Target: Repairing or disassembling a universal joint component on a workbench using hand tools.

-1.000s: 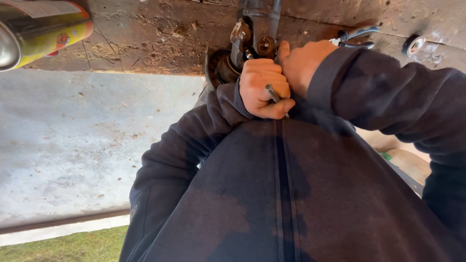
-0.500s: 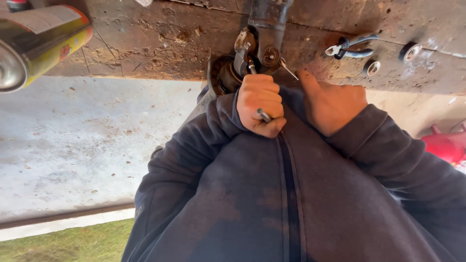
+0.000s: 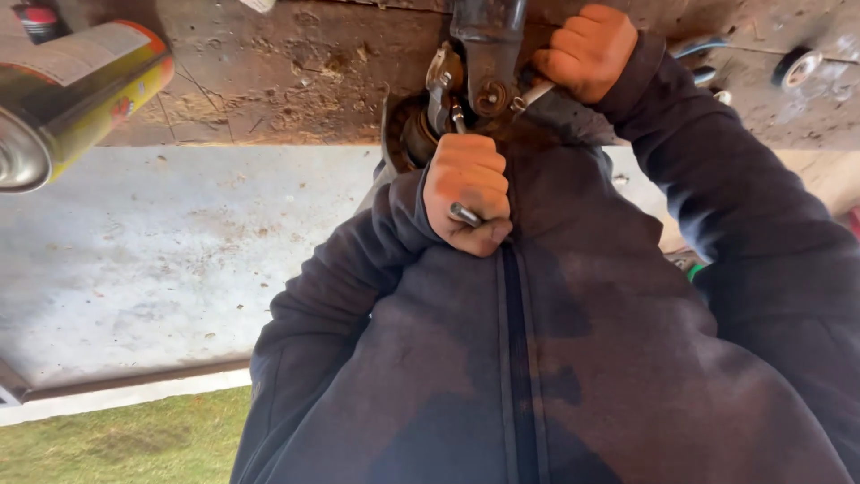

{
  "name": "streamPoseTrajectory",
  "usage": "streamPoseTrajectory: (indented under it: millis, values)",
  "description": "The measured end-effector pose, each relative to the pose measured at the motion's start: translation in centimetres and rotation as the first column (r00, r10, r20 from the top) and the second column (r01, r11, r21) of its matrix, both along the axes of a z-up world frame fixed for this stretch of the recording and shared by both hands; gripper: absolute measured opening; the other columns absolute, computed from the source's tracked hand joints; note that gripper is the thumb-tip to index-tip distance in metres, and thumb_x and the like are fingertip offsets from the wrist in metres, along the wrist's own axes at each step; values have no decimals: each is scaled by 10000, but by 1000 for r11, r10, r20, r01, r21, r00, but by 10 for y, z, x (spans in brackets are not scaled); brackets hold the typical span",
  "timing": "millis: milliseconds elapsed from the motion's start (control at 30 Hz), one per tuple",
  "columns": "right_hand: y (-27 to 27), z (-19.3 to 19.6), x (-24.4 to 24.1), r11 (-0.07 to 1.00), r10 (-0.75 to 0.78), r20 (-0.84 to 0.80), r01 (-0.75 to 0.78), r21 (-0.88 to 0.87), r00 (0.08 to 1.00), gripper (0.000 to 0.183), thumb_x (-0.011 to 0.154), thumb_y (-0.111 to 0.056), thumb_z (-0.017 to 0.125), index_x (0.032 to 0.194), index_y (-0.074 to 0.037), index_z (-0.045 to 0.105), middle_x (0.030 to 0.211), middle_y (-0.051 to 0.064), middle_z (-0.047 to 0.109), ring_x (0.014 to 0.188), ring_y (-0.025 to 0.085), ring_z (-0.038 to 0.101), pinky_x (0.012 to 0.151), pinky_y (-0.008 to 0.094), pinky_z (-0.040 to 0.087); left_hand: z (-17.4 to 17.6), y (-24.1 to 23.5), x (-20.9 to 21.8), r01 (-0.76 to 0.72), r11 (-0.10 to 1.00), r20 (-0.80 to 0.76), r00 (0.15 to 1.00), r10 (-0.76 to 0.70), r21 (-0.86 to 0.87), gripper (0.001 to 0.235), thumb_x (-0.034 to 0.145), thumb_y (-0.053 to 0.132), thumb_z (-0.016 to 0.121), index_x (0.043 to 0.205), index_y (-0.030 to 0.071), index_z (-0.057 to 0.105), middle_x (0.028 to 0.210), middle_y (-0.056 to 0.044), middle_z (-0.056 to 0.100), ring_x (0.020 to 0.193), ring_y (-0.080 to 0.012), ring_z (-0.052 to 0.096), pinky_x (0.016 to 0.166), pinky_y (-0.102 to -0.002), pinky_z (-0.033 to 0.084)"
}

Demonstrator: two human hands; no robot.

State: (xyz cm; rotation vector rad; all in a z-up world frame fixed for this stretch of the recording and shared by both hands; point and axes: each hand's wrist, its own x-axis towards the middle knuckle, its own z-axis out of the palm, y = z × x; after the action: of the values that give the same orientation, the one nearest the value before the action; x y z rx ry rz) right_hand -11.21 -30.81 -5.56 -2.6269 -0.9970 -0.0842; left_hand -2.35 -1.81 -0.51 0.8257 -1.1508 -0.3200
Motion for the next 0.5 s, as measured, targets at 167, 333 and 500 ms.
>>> streamPoseTrajectory:
  millis: [167, 333, 500]
  values:
    - [-2, 7, 31, 994, 73, -80, -79, -74, 994, 85, 906, -117, 699, 962, -56, 682, 781, 83, 566, 746, 258, 582, 690, 389, 477, 2, -4, 2, -5, 1000, 39, 999, 5, -6, 211, 883, 160, 698, 714, 101, 587, 627, -29, 503, 547, -258, 466, 548, -409, 324]
    - [4, 4, 37, 999, 19, -57, -21, -26, 998, 106, 935, -146, 710, 974, -51, 682, 807, 81, 582, 744, 252, 587, 686, 387, 485, 6, -2, 3, 5, 1000, 56, 998, -7, 29, 272, 914, 204, 672, 683, 98, 577, 599, -25, 479, 526, -245, 452, 542, -408, 320]
    - [7, 3, 30, 999, -39, -52, 40, 18, 998, 136, 964, -175, 722, 985, -47, 682, 832, 79, 599, 743, 247, 593, 681, 384, 492, 9, -2, 2, 20, 998, 27, 999, -22, 55, 338, 949, 242, 644, 654, 96, 569, 580, -30, 457, 517, -248, 442, 544, -413, 312]
